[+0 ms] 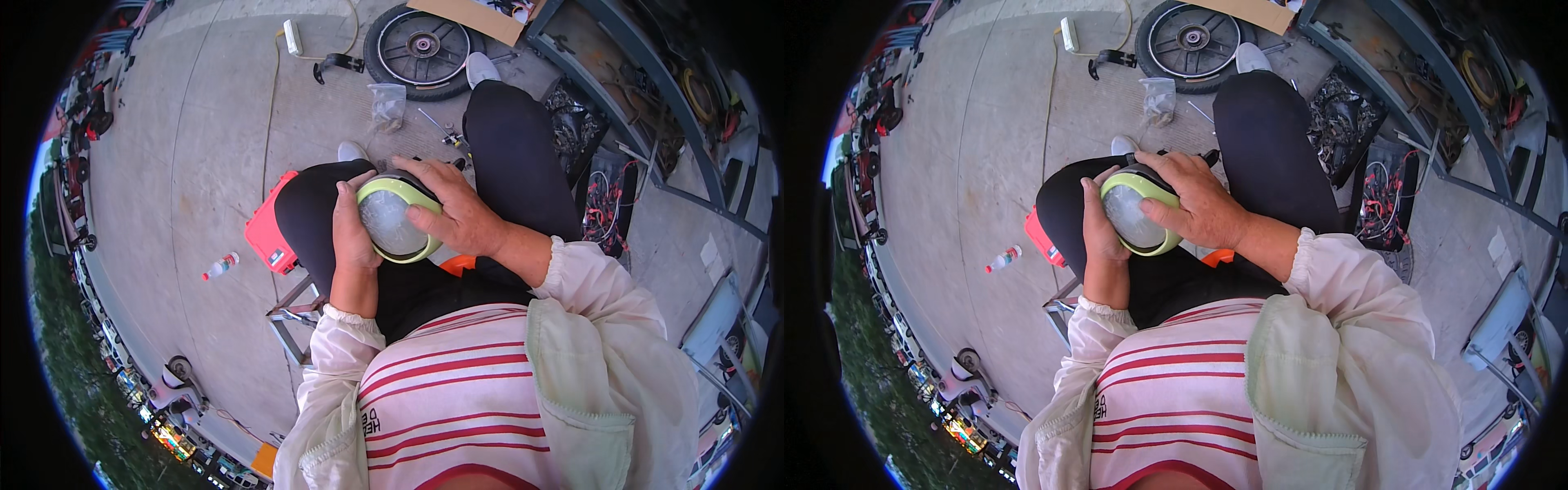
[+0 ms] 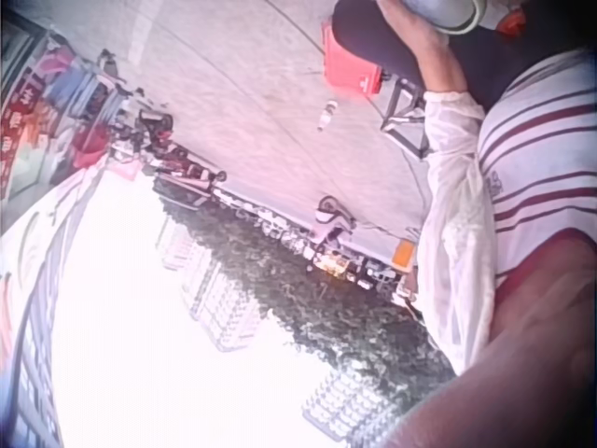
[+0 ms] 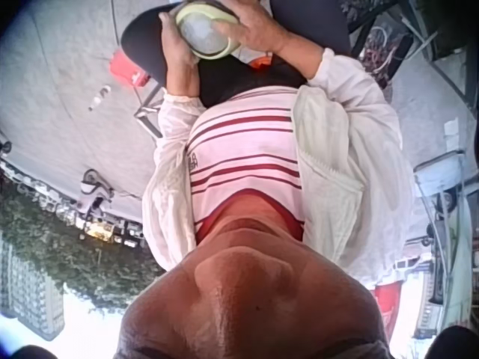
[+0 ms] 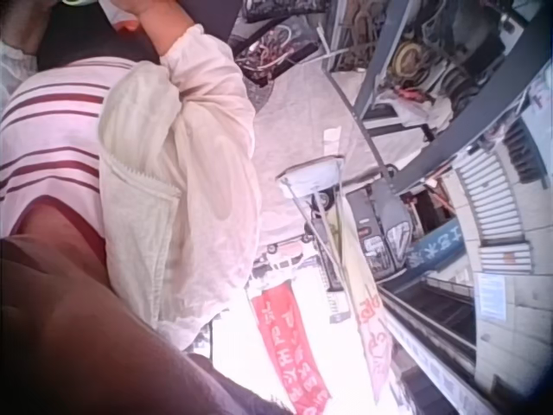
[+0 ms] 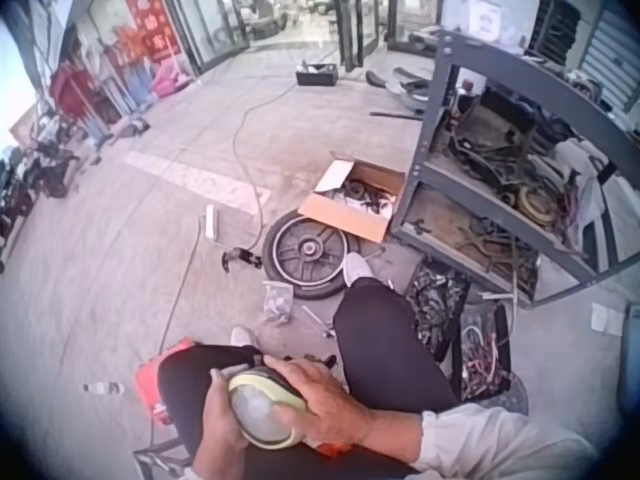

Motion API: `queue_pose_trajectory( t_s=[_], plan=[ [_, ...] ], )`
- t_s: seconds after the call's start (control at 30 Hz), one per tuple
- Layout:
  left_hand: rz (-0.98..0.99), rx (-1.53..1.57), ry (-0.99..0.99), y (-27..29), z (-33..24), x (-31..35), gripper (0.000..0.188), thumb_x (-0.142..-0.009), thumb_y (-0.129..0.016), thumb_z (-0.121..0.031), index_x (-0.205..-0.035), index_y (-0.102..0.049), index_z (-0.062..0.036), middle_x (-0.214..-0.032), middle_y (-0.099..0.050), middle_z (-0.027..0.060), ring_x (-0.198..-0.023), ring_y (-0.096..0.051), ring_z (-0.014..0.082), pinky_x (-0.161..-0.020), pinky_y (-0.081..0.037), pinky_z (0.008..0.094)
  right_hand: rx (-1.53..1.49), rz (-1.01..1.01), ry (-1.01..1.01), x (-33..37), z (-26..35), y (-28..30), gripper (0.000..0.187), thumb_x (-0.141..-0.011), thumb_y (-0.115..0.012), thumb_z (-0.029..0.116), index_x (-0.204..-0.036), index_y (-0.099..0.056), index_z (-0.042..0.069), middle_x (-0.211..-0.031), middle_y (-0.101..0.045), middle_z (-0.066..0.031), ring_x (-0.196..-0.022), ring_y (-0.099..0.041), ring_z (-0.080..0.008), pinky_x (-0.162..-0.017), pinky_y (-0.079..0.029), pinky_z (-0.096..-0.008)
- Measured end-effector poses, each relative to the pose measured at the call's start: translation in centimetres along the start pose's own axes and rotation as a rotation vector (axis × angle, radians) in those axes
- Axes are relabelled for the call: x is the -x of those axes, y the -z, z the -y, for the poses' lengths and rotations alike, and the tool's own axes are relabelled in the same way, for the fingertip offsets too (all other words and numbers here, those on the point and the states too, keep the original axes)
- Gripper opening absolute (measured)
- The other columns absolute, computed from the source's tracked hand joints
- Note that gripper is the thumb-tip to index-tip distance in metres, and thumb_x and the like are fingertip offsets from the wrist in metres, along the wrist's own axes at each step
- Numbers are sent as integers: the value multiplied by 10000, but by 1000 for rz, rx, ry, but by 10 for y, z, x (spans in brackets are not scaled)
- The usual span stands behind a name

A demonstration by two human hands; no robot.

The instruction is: The person assembles a motorcycle headlight by fitting a green plastic ring into a black housing, then inserting the main headlight unit. They repeatedly test the fit and alignment of the components and use a screwdriver to adjust internal parts.

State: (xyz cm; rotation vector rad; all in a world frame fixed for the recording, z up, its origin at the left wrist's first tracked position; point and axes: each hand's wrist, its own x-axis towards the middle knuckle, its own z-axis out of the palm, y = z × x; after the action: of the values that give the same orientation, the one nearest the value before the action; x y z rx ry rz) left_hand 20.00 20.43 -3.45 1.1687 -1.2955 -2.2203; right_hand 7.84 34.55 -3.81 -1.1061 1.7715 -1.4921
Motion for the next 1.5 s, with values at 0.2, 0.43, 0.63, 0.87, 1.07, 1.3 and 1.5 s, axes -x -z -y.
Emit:
queue_pose_trajectory(
  t_s=[0.2,0.43,0.63,0.87,1.07,1.3,1.5],
  plan=[
    [-18,-2,20,-2,-1,-1,570,-1057,-364,-461,-1231,-555,47,-1083,-664,145,-958,-652,197,-886,-523,337,-21,10,-34,-2,0,0,591,-918,-574,397,-1386,-465,52,-1186,-545,-198,-1108,-500,-382,-1001,-371,-448],
    [66,161,66,-10,-13,-2,582,-1059,-330,-468,-1250,-547,38,-1142,-655,153,-1068,-637,225,-956,-500,357,-280,51,-163,-8,-9,-2,564,-952,-540,311,-1417,-436,9,-1357,-519,-148,-1276,-485,-244,-1100,-340,-351],
    [211,-27,-168,0,-15,12,777,-951,-595,-320,-1534,-201,10,-1501,-384,175,-1399,-382,263,-1158,-310,394,-778,-87,-287,-12,-1,5,479,-1000,-466,268,-1400,-451,6,-1328,-533,-99,-1237,-488,-174,-1076,-362,-310],
    [277,-318,-331,7,-5,30,1410,-494,-932,-341,-1557,-75,12,-1499,-376,177,-1386,-405,285,-1133,-338,397,-799,19,-206,-13,-2,4,651,-996,-502,381,-1484,-324,-12,-1454,-429,-130,-1357,-392,-210,-1140,-285,-333],
    [233,-120,-308,6,-17,25,1378,-514,-915,-399,-1547,-106,24,-1482,-390,164,-1377,-415,272,-1135,-344,394,-553,110,-21,-7,-2,-1,1199,-724,-815,567,-1542,-156,-11,-1540,-321,-150,-1425,-310,-253,-1173,-231,-371],
    [211,-135,-298,9,-14,23,1270,-590,-888,-498,-1515,-189,23,-1454,-407,161,-1367,-415,273,-1127,-348,396,-585,118,-209,-6,4,-2,1225,-663,-887,496,-1524,-190,-27,-1489,-377,-169,-1393,-348,-254,-1153,-270,-376],
    [196,-188,-322,12,-12,22,1222,-629,-864,-557,-1494,-225,23,-1429,-419,170,-1346,-425,280,-1119,-350,395,-588,111,-239,-9,8,1,1170,-691,-875,473,-1513,-214,-32,-1454,-404,-162,-1358,-381,-244,-1137,-295,-370]
  ],
)
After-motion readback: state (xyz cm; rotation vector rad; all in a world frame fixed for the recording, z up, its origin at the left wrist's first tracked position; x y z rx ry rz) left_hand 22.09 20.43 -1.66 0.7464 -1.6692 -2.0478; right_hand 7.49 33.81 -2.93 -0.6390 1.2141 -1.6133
